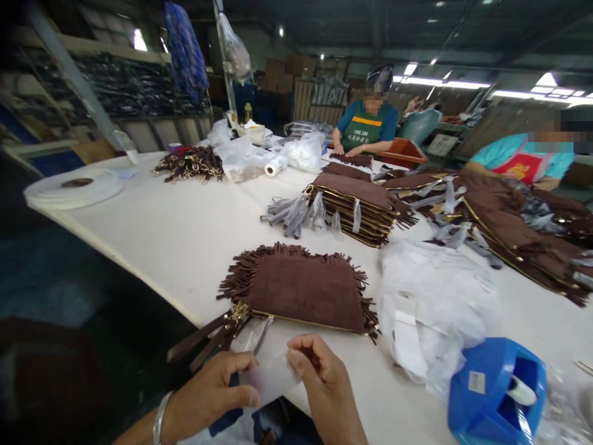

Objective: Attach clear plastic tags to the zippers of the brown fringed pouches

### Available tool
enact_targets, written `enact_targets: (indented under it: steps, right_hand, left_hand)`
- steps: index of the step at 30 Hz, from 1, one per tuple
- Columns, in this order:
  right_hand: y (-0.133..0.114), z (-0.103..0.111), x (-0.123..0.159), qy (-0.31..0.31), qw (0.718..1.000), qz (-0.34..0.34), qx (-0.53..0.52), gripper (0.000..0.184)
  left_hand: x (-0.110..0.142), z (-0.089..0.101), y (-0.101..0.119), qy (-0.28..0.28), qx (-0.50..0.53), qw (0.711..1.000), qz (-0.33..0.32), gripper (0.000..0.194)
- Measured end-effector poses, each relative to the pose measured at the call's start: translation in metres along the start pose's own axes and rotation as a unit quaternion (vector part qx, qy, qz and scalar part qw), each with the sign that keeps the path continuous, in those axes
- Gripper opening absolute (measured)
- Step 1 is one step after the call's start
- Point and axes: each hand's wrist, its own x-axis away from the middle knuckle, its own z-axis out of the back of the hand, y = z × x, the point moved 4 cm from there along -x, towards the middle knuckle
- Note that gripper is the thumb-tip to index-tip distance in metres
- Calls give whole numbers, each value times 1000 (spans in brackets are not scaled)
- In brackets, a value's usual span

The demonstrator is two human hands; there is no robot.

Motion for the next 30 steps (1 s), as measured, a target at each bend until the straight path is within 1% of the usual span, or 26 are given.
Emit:
enact_targets:
  steps: [2, 3, 4, 8, 10, 12, 14, 16, 18, 21, 23, 25, 27, 30]
  right_hand:
    - [4, -8, -6, 33, 999, -2, 1, 27]
    - [7, -14, -8, 40, 999, -5, -6, 29]
    - [10, -22, -10, 38, 999, -11, -23, 31]
    - [22, -60, -10, -24, 990, -56, -131, 43]
    - [25, -75, -9, -21, 987, -61, -145, 42]
    - [26, -87, -9, -2, 991, -58, -123, 39]
    - [23, -98, -11, 6, 996, -53, -75, 37]
    - [20, -109, -14, 3, 999, -46, -18, 36]
    - [18, -119, -17, -7, 999, -35, 28, 34]
    - [16, -133, -22, -32, 997, -28, 59, 31]
    - [17, -142, -26, -51, 996, -28, 72, 30]
    - [19, -151, -29, -62, 995, -33, 77, 30]
    - [26, -159, -30, -67, 994, -53, 62, 30]
    - [45, -171, -24, -92, 989, -110, 44, 35]
  left_hand:
    - [5, 7, -18, 17, 33, 999, 22, 16]
    - [8, 12, -26, 29, 48, 998, 30, 17]
    - [11, 16, -33, 43, 60, 997, 35, 17]
    - [25, 32, -48, 90, 79, 992, 43, 29]
    - [32, 39, -53, 100, 68, 992, 44, 35]
    - [40, 44, -61, 96, 51, 993, 46, 39]
    - [47, 49, -71, 85, 45, 994, 46, 43]
    - [52, 53, -84, 69, 72, 994, 54, 46]
    - [55, 56, -96, 51, 141, 987, 64, 47]
    - [54, 58, -112, 33, 274, 959, 68, 50]
    - [51, 60, -120, 38, 328, 941, 69, 54]
    - [50, 62, -128, 55, 344, 934, 76, 49]
    - [52, 69, -134, 81, 324, 939, 84, 47]
    - [66, 84, -143, 122, 253, 955, 96, 45]
